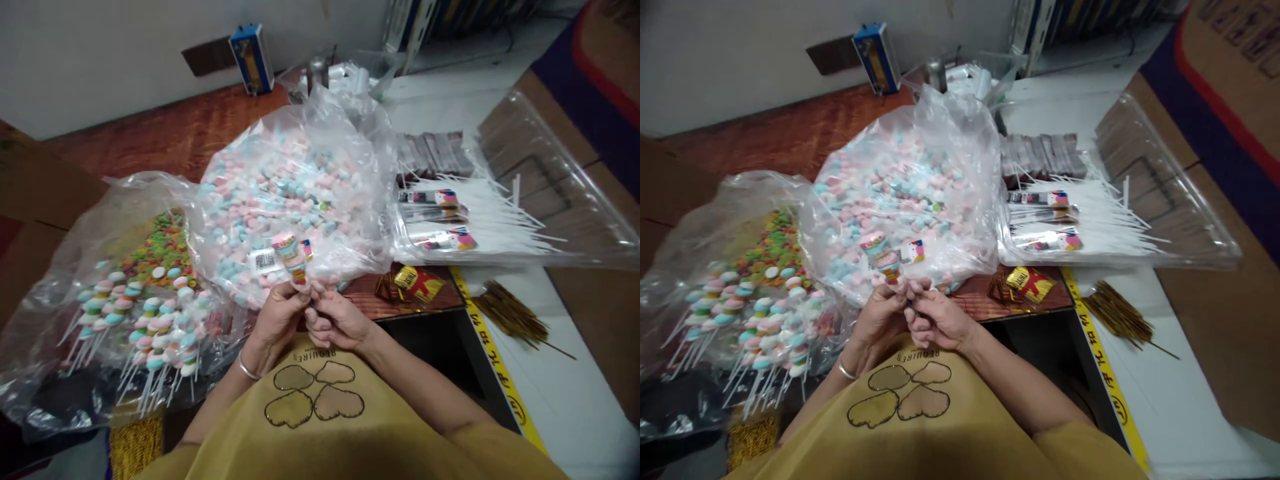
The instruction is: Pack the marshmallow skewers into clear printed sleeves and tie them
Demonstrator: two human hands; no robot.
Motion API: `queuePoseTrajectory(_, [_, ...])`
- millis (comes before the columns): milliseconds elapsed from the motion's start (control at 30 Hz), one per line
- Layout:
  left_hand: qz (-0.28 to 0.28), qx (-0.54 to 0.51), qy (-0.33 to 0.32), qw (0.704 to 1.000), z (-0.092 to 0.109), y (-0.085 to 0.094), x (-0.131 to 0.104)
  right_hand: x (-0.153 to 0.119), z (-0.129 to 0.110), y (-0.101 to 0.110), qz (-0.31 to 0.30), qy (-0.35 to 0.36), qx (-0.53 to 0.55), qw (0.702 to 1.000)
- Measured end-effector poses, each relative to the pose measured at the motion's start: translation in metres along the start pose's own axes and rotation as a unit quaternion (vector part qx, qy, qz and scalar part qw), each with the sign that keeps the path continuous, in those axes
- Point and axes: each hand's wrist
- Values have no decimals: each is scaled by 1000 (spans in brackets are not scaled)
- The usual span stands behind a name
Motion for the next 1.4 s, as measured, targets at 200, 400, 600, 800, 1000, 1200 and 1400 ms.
queuePoseTrajectory(200, [68,-17,-178,981,11,6,11,-61,-14,46,415,149,-523,730])
queuePoseTrajectory(400, [75,-2,-189,979,8,8,12,-86,20,55,374,15,-705,603])
queuePoseTrajectory(600, [62,32,-156,985,4,6,5,-52,40,45,387,-20,-795,467])
queuePoseTrajectory(800, [45,159,-150,975,7,16,-1,-56,34,48,367,29,-796,479])
queuePoseTrajectory(1000, [16,511,-295,807,0,8,3,-58,7,10,399,262,-751,457])
queuePoseTrajectory(1200, [-38,714,-337,613,-17,-1,0,-25,-20,6,410,256,-827,287])
queuePoseTrajectory(1400, [-69,725,-354,588,-24,-5,-11,-25,-26,10,315,206,-891,254])
Point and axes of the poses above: each hand's wrist, its own x-axis towards the middle knuckle, its own y-axis out of the back of the hand, z = x × y, and after that the axes turned 10 degrees about -x, right-handed
